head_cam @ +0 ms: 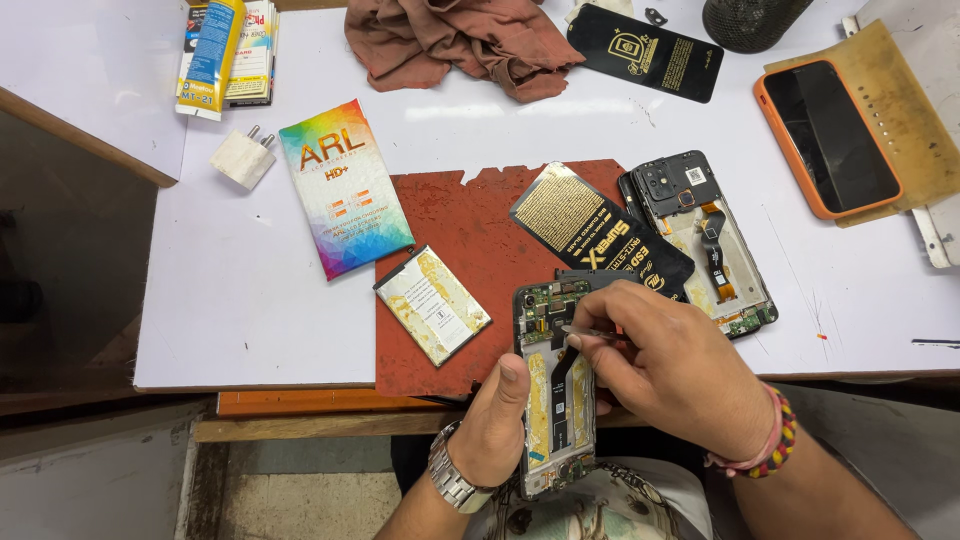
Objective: The person disassembles a smartphone, removes the battery and internal components, and uses a metal tool to pry and separate parts. They handle the motherboard, battery, and screen assembly, placing components on the workbench during the process.
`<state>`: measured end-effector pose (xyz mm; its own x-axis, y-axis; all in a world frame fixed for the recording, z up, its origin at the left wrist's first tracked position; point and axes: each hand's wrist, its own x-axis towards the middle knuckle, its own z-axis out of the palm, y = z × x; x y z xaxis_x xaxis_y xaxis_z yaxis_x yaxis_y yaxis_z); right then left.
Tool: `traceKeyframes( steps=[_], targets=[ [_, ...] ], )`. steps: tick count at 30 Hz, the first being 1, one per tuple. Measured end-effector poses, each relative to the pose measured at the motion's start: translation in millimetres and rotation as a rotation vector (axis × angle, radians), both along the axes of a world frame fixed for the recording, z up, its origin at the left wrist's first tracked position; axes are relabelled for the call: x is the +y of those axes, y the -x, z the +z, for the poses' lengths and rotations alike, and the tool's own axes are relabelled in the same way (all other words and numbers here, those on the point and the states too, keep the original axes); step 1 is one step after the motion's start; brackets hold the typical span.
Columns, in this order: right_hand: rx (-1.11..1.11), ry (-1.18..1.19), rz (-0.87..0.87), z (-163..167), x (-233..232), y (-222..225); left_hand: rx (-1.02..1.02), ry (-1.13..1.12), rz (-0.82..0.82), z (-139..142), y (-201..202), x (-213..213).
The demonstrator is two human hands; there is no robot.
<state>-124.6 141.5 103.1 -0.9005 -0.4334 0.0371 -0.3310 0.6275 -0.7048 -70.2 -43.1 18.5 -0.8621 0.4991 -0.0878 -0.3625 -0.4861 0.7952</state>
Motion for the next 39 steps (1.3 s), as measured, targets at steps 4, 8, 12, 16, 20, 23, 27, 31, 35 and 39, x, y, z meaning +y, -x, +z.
traceKeyframes(
  steps=[4, 8, 12, 16, 20, 23, 27, 31, 35, 39],
  targets=[
    [-0.029, -0.087, 0.043, 5, 8, -1, 0.011, 0.021, 0.012, -1, -8, 9],
    [0.024, -0.088, 0.114, 12, 6, 5, -0.012, -0.007, 0.005, 1, -4, 10],
    [0.029, -0.099, 0.123, 10, 6, 14, -0.024, 0.003, -0.009, 1, 6, 7],
    [0.027, -0.112, 0.098, 5, 7, 6, -0.037, -0.005, -0.009, -9, -4, 6],
    [0.077, -0.088, 0.12, 3, 46, -69, 0.011, -0.034, 0.015, -10, -75, 49],
    [0.116, -0.072, 0.1, 6, 49, -85, -0.018, -0.063, 0.01, -7, -88, 60],
    [0.097, -0.098, -0.021, 0, 37, -94, -0.037, -0.063, 0.028, -11, -91, 50],
    [0.115, -0.094, -0.081, -9, 32, -94, -0.051, -0.086, 0.034, -11, -87, 45],
    [0.275, 0.042, -0.023, -15, 38, -84, -0.029, -0.057, 0.044, -14, -75, 48],
    [0.2, -0.013, -0.08, -23, 47, -78, -0.055, -0.067, 0.052, -18, -68, 53]
  ],
)
